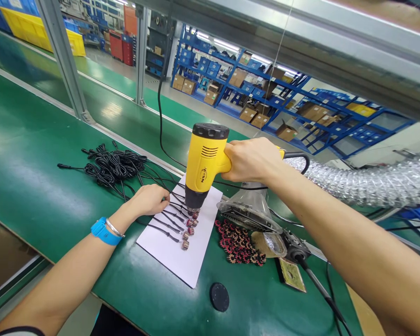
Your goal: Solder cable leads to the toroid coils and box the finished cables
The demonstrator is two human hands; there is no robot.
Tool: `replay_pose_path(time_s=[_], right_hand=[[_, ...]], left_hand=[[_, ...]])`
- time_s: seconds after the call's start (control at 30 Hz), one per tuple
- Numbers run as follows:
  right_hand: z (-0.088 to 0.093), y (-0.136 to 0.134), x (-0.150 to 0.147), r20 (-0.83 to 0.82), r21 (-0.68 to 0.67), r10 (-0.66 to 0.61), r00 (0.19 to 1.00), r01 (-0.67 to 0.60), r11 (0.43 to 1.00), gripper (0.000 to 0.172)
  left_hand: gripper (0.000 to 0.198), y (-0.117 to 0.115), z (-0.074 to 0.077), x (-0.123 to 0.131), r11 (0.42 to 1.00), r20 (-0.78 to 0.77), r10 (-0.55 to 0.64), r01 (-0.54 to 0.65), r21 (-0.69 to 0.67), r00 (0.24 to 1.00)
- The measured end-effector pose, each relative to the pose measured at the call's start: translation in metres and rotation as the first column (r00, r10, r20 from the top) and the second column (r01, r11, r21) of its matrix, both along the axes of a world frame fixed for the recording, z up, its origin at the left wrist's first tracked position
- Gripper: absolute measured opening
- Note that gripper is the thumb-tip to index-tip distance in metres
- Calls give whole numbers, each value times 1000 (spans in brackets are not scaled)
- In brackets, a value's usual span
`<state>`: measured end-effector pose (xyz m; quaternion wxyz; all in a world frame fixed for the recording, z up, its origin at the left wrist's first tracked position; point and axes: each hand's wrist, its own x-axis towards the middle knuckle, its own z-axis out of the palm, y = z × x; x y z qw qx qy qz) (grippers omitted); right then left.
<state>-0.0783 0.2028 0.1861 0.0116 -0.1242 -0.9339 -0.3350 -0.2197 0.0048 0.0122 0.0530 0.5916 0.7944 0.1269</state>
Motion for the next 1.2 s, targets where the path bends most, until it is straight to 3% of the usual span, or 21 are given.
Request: replay_pose_path(time_s=[0.43, 1.2], right_hand=[[-3, -10, -7, 4, -33, 37, 999, -36, 999, 38], [-3, -15, -7, 18, -30, 81, 997, -81, 996, 37]], left_hand=[[26, -6, 8, -2, 995, 5, -23, 24, -99, 1000], [32, -5, 5, -6, 994, 3, 34, -33, -106, 999]])
